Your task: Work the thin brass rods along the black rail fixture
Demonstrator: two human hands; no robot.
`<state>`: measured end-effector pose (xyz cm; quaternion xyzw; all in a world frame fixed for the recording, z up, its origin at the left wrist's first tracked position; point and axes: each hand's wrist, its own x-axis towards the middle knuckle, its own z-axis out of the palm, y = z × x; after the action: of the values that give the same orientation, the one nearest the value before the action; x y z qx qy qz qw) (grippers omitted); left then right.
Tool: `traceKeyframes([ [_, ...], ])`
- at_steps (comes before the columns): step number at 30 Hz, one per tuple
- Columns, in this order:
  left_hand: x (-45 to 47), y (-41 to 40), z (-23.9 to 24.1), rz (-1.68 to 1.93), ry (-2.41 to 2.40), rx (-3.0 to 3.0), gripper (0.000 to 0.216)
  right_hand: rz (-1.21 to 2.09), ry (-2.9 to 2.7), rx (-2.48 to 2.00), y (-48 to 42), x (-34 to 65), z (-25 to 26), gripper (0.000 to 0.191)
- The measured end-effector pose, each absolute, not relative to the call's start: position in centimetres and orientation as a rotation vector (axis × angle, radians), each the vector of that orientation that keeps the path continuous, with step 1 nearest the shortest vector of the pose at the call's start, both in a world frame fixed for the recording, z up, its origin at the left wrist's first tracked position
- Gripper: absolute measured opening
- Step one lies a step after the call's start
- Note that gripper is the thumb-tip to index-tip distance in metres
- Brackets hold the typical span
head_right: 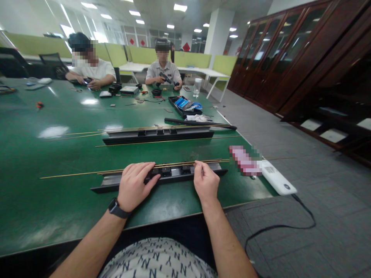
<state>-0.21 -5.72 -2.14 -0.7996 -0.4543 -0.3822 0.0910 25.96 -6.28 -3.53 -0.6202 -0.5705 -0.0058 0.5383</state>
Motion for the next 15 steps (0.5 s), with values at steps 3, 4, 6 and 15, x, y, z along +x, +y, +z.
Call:
traceKeyframes([
  [3,-0.22,-5.72,-2.10,-1.128,-1.346,-2.378,0.033,-0.011,-1.218,-1.550,-6.17,26.16,-3.39,0.037],
  [4,-0.21,-5.72,-2.09,-1.127,-1.346,-2.378,0.033,-0.013,-1.187,-1.568,-6.14,26.26,-3.35,0.038],
  [6,-0.20,-5.74,-2.08,-1.128,-1.345,-2.378,0.033,-0.022,-1.158,-1.585,-6.10,26.43,-3.33,0.038],
  [15,-0.26,-5.74,-2.13,-1.109,-1.352,-2.373,0.033,0.009,-1.422,-1.435,-6.40,25.81,-3.45,0.032],
])
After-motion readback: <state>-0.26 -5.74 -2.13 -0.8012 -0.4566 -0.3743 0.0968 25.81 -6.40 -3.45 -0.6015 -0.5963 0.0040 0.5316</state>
